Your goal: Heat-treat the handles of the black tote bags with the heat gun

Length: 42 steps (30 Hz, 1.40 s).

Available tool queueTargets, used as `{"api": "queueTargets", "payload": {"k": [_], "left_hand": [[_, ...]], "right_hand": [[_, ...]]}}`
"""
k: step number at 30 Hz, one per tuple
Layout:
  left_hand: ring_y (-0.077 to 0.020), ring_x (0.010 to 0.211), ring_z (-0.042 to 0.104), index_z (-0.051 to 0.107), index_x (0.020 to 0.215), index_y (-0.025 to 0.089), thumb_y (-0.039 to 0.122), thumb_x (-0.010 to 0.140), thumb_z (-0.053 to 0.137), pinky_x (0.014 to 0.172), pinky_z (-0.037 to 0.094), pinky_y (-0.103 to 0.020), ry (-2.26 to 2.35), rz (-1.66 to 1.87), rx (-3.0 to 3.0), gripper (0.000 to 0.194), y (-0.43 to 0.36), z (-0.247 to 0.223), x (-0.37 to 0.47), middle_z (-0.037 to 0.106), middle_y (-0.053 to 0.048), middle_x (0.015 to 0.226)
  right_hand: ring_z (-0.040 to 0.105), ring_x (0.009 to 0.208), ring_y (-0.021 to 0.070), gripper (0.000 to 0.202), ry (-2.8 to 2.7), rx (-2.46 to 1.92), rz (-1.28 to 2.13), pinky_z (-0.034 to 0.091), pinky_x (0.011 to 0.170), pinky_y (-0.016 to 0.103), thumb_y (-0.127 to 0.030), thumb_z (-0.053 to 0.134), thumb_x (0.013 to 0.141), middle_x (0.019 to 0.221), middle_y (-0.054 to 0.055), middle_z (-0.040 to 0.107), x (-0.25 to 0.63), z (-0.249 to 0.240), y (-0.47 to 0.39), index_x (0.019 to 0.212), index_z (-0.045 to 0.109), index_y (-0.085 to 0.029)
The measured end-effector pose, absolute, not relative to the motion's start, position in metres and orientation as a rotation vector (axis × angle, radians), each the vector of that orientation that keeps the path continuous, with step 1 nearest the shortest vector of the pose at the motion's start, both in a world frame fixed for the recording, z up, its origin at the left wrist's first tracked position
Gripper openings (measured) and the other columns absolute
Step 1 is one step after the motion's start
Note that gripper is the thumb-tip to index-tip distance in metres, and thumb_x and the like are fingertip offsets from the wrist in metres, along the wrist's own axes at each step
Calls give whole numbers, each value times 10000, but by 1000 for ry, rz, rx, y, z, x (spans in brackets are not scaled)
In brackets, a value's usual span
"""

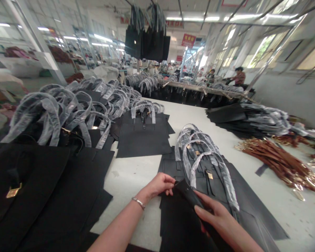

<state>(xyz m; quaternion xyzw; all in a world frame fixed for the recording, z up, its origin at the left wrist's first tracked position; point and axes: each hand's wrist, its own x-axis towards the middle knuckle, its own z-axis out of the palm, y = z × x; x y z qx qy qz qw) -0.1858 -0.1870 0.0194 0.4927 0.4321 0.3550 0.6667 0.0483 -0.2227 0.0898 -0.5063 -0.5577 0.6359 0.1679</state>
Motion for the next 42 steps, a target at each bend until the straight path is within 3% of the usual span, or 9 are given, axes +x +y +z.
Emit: {"api": "queueTargets", "payload": {"k": [4, 10, 15, 20, 31, 37, 42], "left_hand": [[-69, 442, 511, 658, 724, 88, 190, 665, 590, 446, 362, -172, 1002, 850, 1053, 136, -193, 20, -182, 601, 0, 525], [-69, 480, 523, 664, 772, 92, 199, 635, 648, 451, 353, -168, 1033, 920, 926, 175, -199, 14, -180, 617, -3, 567], [-59, 462, 507, 645, 767, 99, 183, 614, 672, 446, 327, -165, 1004, 965, 836, 177, -202, 11, -180, 596, 11, 536], [-43, 427, 459, 647, 812, 85, 156, 608, 662, 428, 285, -163, 989, 934, 770, 217, -202, 9, -179, 591, 9, 531], [-36, 436, 448, 644, 738, 81, 139, 619, 656, 435, 285, -156, 936, 907, 791, 133, -206, 16, -179, 571, 11, 539], [-60, 344, 435, 590, 889, 93, 79, 721, 540, 393, 309, -165, 1269, 878, 890, 175, -202, 14, -175, 592, 19, 500], [-109, 456, 574, 631, 842, 132, 83, 771, 489, 447, 410, -188, 1499, 863, 1249, 166, -201, 13, -174, 614, 5, 585]], "right_hand": [[562, 475, 151, 842, -1569, -1482, 1690, 442, 448, 252, -533, 631, 745, 579, -43, 592, 36, 96, -217, 1425, 364, -115], [579, 479, 158, 862, -1575, -1501, 1828, 436, 463, 249, -563, 659, 716, 567, -33, 616, 37, 107, -221, 1423, 397, -146], [551, 463, 155, 928, -1538, -1562, 1676, 427, 459, 244, -584, 655, 696, 496, -49, 580, 36, 114, -218, 1435, 357, -106], [564, 470, 138, 852, -1546, -1549, 1891, 407, 459, 227, -560, 666, 725, 559, -33, 617, 43, 118, -222, 1423, 391, -157], [565, 475, 142, 823, -1495, -1550, 1837, 417, 478, 233, -551, 664, 737, 534, -37, 606, 36, 125, -218, 1410, 412, -151], [575, 509, 165, 864, -1518, -1572, 1661, 456, 495, 265, -566, 645, 747, 549, -32, 607, 52, 113, -212, 1436, 365, -125], [562, 542, 163, 892, -1529, -1511, 1650, 461, 503, 273, -550, 656, 740, 638, -20, 605, 67, 85, -227, 1431, 343, -81]]}}
